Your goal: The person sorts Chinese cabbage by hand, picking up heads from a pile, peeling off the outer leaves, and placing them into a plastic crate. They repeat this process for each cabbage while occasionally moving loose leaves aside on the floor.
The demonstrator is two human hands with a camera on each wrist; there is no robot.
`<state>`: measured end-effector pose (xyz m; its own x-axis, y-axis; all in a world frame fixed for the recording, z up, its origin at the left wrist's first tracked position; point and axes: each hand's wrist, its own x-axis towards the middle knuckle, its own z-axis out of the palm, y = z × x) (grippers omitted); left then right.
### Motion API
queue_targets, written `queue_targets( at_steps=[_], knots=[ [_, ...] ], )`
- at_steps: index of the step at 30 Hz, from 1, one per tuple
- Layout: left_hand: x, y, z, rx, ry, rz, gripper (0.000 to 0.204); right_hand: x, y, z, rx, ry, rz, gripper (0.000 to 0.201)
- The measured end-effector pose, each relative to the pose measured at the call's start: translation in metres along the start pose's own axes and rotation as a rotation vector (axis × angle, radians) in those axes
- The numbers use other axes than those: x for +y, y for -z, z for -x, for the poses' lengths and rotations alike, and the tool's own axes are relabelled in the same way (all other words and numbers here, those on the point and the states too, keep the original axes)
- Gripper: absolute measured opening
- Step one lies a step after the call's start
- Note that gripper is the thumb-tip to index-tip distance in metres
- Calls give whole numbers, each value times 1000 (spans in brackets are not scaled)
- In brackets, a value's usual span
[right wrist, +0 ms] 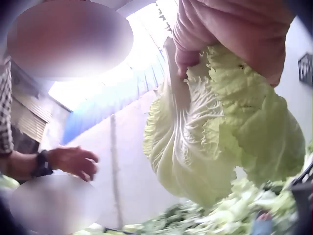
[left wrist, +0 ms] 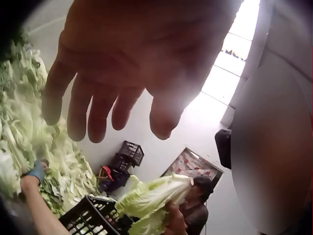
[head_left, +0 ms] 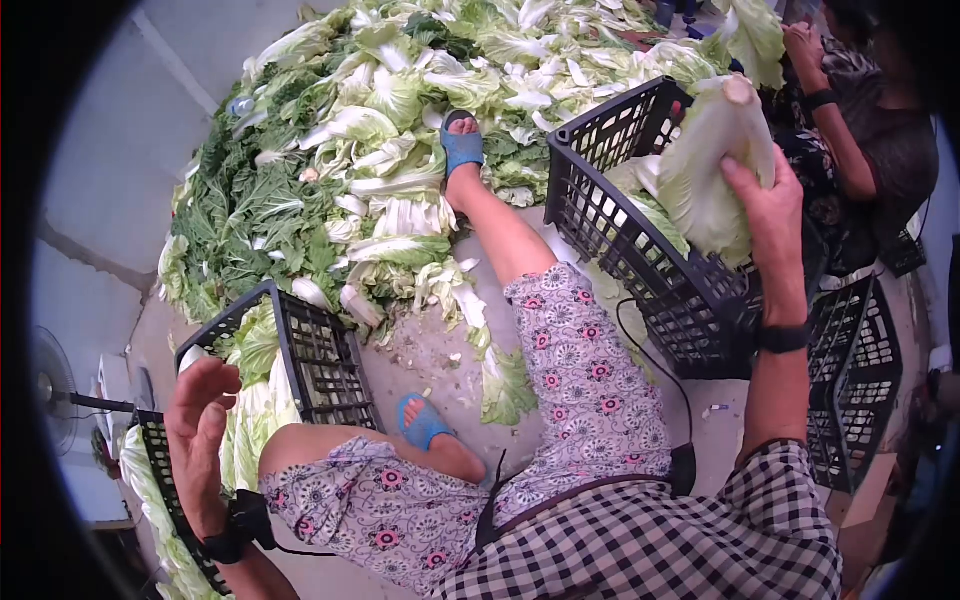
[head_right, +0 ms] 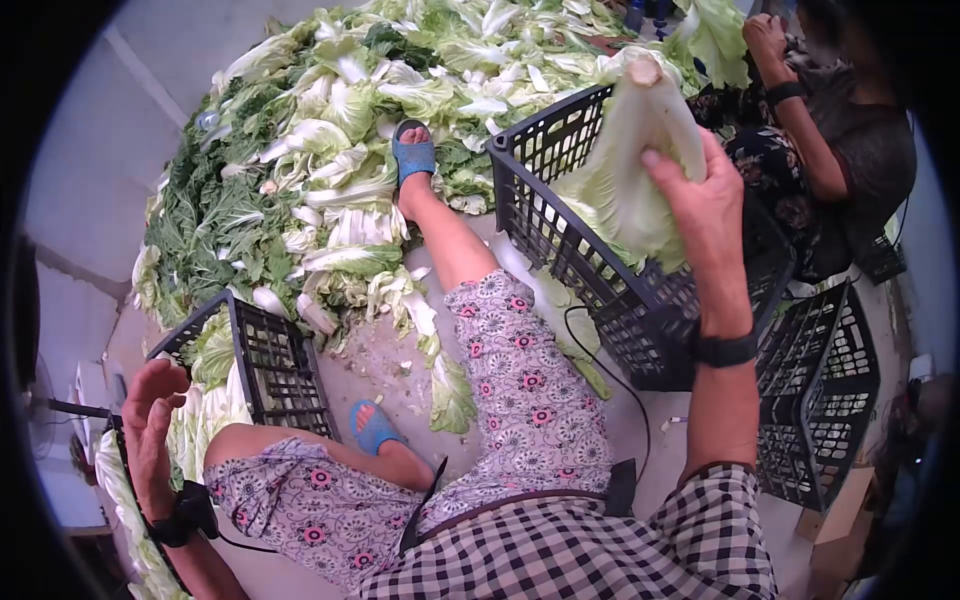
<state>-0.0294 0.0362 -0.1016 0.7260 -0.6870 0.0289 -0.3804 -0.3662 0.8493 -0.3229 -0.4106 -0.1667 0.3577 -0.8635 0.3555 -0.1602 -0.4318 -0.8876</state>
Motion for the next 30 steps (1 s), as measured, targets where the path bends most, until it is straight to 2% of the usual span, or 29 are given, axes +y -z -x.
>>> queue_targets(
  at_steps=[3,6,7,10,11,13,14,15,16,17,18,20,22,25,28,30],
  knots=[
    [-32,16,2,-7,109,4,49,40,10,-44,12,43,399,57],
    [-61,24,3,12,189,-9,48,104,9,-71,6,228,656,64],
    [-73,28,4,13,200,-31,47,106,6,-71,-26,213,670,65],
    [-94,34,6,16,233,-67,45,72,-15,-46,-202,68,430,63],
    [-99,35,5,20,236,-95,43,52,-25,-30,-286,21,296,56],
    [-113,54,18,67,285,-165,44,47,-45,-5,-394,13,125,45],
    [-123,33,2,91,199,-227,44,31,-53,13,-461,1,63,42],
    [-152,40,-2,86,142,-346,44,23,-64,29,-538,-68,43,42],
    [-159,35,-5,113,158,-446,44,20,-74,43,-620,-130,23,41],
    [-177,32,-9,155,140,-475,46,21,-84,56,-707,-122,-5,43],
    [-195,32,-14,149,193,-524,52,22,-93,69,-785,-111,-26,45],
    [-213,23,-16,164,208,-522,57,18,-109,88,-927,-175,-65,48],
    [-230,11,-14,98,290,-457,63,24,-119,93,-1065,-121,66,58],
    [-231,4,-11,26,287,-442,75,28,-126,97,-1062,-35,108,53],
    [-247,11,-14,32,307,-433,73,29,-128,99,-1003,-55,68,48],
    [-235,11,-23,-12,385,-510,69,33,-128,101,-961,-91,48,45]
  ],
)
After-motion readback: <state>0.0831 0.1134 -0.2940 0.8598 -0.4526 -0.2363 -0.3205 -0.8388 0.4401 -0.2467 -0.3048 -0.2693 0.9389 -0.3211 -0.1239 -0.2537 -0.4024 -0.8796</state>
